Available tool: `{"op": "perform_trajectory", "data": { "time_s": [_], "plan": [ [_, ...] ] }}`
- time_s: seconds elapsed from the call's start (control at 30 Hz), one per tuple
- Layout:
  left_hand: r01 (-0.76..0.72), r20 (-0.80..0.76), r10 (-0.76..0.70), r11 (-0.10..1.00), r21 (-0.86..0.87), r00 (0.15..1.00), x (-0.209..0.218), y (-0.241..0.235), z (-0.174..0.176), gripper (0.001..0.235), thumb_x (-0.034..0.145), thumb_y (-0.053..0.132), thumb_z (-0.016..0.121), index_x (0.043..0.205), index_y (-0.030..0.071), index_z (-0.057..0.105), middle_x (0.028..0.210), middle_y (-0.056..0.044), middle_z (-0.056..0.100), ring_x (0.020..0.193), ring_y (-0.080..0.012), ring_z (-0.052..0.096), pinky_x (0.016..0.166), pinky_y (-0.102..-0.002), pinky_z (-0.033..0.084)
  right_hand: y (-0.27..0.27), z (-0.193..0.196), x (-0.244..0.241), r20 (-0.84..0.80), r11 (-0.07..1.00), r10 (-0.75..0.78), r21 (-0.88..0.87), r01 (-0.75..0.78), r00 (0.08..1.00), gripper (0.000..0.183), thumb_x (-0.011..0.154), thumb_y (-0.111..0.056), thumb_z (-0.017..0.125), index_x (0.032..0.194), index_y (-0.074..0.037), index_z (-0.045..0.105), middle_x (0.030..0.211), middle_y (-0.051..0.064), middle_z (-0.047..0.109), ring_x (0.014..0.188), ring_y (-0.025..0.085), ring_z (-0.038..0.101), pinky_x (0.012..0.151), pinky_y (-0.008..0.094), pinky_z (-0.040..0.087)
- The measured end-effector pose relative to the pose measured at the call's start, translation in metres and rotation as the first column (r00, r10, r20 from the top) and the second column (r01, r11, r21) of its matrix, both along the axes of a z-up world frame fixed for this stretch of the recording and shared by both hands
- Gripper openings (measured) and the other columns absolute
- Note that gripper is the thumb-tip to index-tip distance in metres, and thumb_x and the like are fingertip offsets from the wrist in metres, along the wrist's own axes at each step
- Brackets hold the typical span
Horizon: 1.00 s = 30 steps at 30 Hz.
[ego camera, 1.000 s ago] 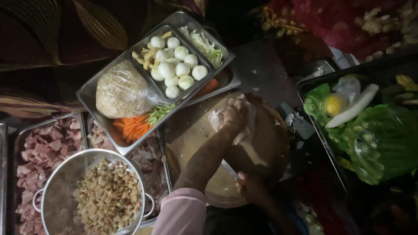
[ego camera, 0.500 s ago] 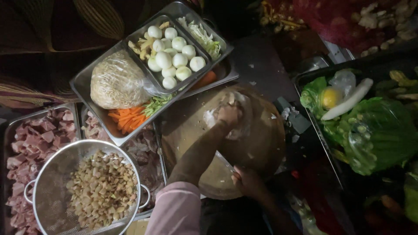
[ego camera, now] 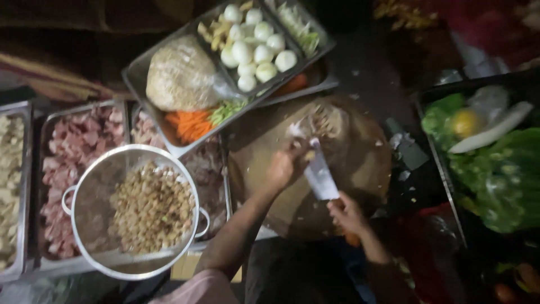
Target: The person chops a light-colored vegetable on a round wooden cutting board using a large cleaver. They repeatedly gather the chopped pieces and transfer them into a metal strainer placed over a tray of raw meat. The workspace includes trays of various ingredients such as onions, carrots, and noodles.
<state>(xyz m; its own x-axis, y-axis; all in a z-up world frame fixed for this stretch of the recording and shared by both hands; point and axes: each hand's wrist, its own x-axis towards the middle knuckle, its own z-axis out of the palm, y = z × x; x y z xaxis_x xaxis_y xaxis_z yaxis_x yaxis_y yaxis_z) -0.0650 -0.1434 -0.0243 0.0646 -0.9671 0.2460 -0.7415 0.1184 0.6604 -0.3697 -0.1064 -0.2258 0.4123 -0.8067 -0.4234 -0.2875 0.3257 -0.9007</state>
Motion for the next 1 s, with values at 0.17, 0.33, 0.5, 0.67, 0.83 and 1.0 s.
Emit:
{"op": "perform_trajectory", "data": {
  "time_s": [0.17, 0.33, 0.5, 0.67, 0.83, 1.0],
  "plan": [
    [0.209, -0.139, -0.193, 0.971, 0.116, 0.971, 0.004, 0.078, -0.081, 0.033, 0.084, 0.016, 0.074, 0.117, 0.015, 0.074, 0.114, -0.016, 0.071, 0.11, -0.0389, 0.07, 0.092, -0.047, 0.061, -0.021, 0.023, -0.014, -0.264, 0.995, 0.053, -0.073, -0.075, 0.963, 0.074, 0.094, -0.026, 0.073, 0.152, 0.006, 0.04, 0.08, 0.027, 0.073, 0.053, 0.025, 0.071, 0.046, 0.034, 0.057],
    [-0.032, 0.064, 0.016, 0.965, 0.259, 0.998, 0.013, 0.1, -0.055, 0.045, 0.093, 0.041, 0.068, 0.134, 0.022, 0.064, 0.133, -0.012, 0.063, 0.125, -0.0349, 0.063, 0.1, -0.049, 0.055, -0.023, 0.071, -0.004, -0.467, 0.891, 0.133, -0.33, -0.312, 0.874, 0.041, 0.092, -0.034, 0.069, 0.126, -0.01, 0.064, 0.064, 0.017, 0.068, 0.06, 0.032, 0.071, 0.048, 0.041, 0.053],
    [-0.257, 0.196, 0.219, 0.947, 0.195, 0.956, 0.019, 0.098, -0.084, 0.054, 0.104, 0.052, 0.041, 0.15, 0.025, 0.052, 0.142, -0.011, 0.058, 0.125, -0.0392, 0.062, 0.105, -0.057, 0.045, -0.009, 0.103, 0.003, -0.56, 0.675, 0.125, -0.557, -0.484, 0.819, 0.026, 0.089, -0.033, 0.071, 0.107, -0.014, 0.068, 0.061, 0.015, 0.067, 0.063, 0.04, 0.07, 0.051, 0.047, 0.053],
    [-0.367, 0.428, 0.289, 0.924, 0.11, 0.856, 0.014, 0.121, -0.062, 0.125, 0.062, 0.082, 0.071, 0.153, 0.001, 0.045, 0.149, -0.026, 0.051, 0.138, -0.0469, 0.046, 0.114, -0.059, 0.032, -0.001, 0.114, -0.005, -0.56, 0.659, 0.184, -0.54, -0.524, 0.808, 0.029, 0.088, -0.031, 0.072, 0.109, -0.011, 0.069, 0.058, 0.017, 0.065, 0.062, 0.042, 0.07, 0.048, 0.047, 0.05],
    [-0.166, 0.392, 0.033, 0.937, 0.309, 0.919, -0.008, 0.12, -0.054, 0.106, 0.084, 0.076, 0.054, 0.159, 0.005, 0.031, 0.157, -0.022, 0.04, 0.148, -0.043, 0.032, 0.121, -0.065, 0.014, 0.004, 0.109, -0.005, -0.579, 0.678, 0.176, -0.515, -0.525, 0.796, 0.036, 0.085, -0.032, 0.075, 0.115, -0.012, 0.07, 0.061, 0.02, 0.067, 0.065, 0.041, 0.071, 0.05, 0.048, 0.053],
    [-0.046, 0.381, -0.074, 0.954, 0.298, 0.921, -0.021, 0.132, -0.033, 0.119, 0.068, 0.085, 0.061, 0.156, 0.009, 0.034, 0.154, -0.017, 0.04, 0.146, -0.0391, 0.032, 0.119, -0.065, 0.02, 0.003, 0.096, -0.028, -0.479, 0.813, 0.136, -0.447, -0.374, 0.867, 0.047, 0.09, -0.029, 0.074, 0.124, 0.003, 0.064, 0.055, 0.019, 0.069, 0.055, 0.032, 0.072, 0.047, 0.043, 0.055]
  ]
}}
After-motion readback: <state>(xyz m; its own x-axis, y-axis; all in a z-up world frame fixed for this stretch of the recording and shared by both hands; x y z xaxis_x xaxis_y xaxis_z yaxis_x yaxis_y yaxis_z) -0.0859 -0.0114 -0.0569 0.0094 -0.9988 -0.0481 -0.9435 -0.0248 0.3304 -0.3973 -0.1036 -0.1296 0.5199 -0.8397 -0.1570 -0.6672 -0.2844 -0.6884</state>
